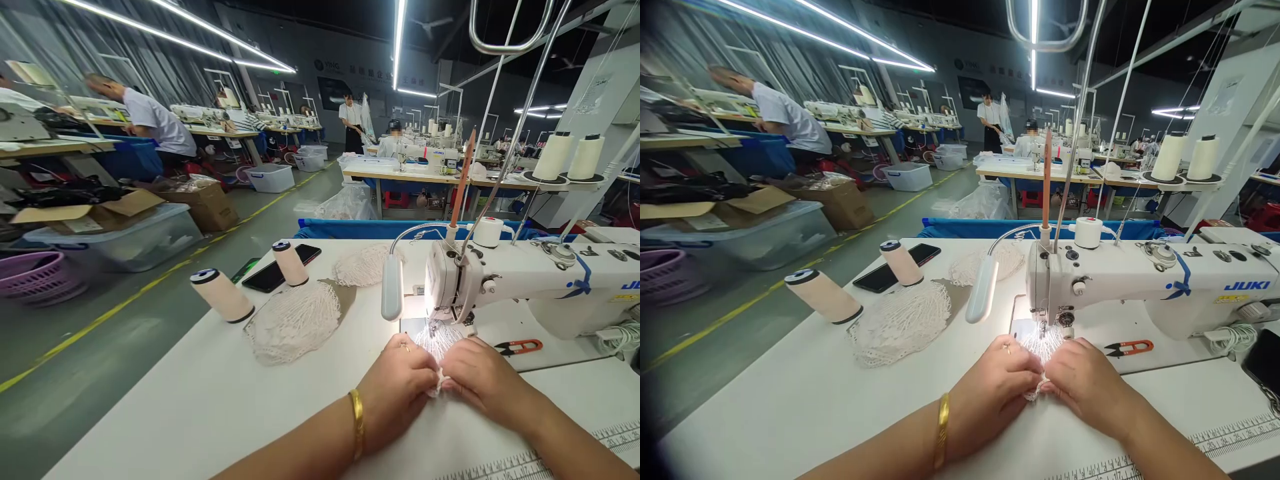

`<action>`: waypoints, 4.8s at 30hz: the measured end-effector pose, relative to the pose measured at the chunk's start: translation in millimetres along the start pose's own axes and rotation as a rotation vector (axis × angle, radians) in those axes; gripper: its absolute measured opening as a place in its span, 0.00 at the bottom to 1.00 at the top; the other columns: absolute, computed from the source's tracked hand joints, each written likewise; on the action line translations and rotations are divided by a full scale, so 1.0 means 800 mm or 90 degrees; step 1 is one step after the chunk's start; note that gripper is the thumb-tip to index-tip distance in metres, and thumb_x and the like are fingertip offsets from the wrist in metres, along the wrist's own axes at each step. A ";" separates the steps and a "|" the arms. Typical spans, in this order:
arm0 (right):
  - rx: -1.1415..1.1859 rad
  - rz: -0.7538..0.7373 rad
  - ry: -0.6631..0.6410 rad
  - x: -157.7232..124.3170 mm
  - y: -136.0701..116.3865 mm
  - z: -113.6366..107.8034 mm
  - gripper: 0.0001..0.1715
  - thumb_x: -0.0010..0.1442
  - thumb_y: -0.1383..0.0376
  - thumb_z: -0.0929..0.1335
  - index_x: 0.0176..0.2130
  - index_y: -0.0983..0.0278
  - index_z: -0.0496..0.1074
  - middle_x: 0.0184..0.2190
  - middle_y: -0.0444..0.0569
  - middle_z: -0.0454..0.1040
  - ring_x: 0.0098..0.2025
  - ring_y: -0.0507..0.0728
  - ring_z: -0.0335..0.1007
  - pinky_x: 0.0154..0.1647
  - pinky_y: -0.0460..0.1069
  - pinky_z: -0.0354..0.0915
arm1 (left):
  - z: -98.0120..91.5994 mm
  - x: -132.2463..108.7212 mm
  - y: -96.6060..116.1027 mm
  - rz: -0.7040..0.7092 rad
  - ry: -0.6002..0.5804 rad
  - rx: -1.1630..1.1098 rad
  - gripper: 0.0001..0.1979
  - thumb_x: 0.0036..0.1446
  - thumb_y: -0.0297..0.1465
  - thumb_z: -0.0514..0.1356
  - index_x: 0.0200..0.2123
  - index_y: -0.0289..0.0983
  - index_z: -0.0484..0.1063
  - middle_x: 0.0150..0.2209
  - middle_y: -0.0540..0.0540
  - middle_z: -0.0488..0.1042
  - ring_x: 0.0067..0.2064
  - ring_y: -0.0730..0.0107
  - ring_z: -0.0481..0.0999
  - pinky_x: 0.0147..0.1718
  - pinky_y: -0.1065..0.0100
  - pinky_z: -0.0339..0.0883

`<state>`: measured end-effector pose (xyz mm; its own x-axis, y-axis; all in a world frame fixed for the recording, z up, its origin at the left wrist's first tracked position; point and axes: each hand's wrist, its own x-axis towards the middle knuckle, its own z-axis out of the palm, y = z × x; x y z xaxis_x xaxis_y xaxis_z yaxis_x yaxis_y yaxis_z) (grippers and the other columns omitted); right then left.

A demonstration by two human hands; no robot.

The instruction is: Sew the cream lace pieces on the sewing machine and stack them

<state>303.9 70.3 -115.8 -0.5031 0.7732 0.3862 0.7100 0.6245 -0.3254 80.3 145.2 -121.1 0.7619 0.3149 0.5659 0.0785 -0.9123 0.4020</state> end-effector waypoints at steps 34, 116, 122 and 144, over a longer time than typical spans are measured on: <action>0.005 0.158 0.128 0.016 0.014 0.016 0.16 0.78 0.62 0.59 0.42 0.57 0.74 0.35 0.45 0.78 0.37 0.58 0.73 0.39 0.51 0.68 | -0.004 0.024 -0.031 -0.187 -0.039 -0.017 0.05 0.65 0.26 0.57 0.38 0.39 0.74 0.37 0.48 0.78 0.41 0.62 0.75 0.42 0.63 0.68; -0.097 0.074 0.070 0.004 0.020 0.019 0.27 0.63 0.82 0.61 0.50 0.57 0.74 0.42 0.49 0.77 0.41 0.59 0.71 0.38 0.50 0.67 | -0.011 0.011 -0.025 -0.022 -0.014 0.159 0.12 0.67 0.21 0.56 0.39 0.39 0.79 0.41 0.51 0.84 0.39 0.66 0.78 0.46 0.56 0.58; -0.118 0.113 0.074 0.008 0.017 0.019 0.27 0.62 0.81 0.60 0.50 0.58 0.75 0.46 0.51 0.78 0.41 0.60 0.73 0.38 0.52 0.70 | -0.011 0.017 -0.029 -0.033 -0.023 0.175 0.14 0.69 0.22 0.54 0.39 0.37 0.79 0.40 0.50 0.83 0.39 0.65 0.78 0.47 0.55 0.60; -0.099 0.109 0.119 0.007 0.011 0.012 0.23 0.66 0.78 0.59 0.51 0.60 0.74 0.46 0.53 0.80 0.43 0.61 0.76 0.38 0.54 0.74 | -0.039 0.024 -0.008 -0.129 -0.052 0.146 0.18 0.67 0.33 0.61 0.24 0.37 0.67 0.39 0.44 0.76 0.41 0.58 0.74 0.42 0.56 0.65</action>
<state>302.7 81.1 -124.4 -0.2809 0.8230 0.4938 0.8506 0.4517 -0.2690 74.2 164.9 -90.5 0.7641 0.4831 0.4276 0.3701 -0.8711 0.3227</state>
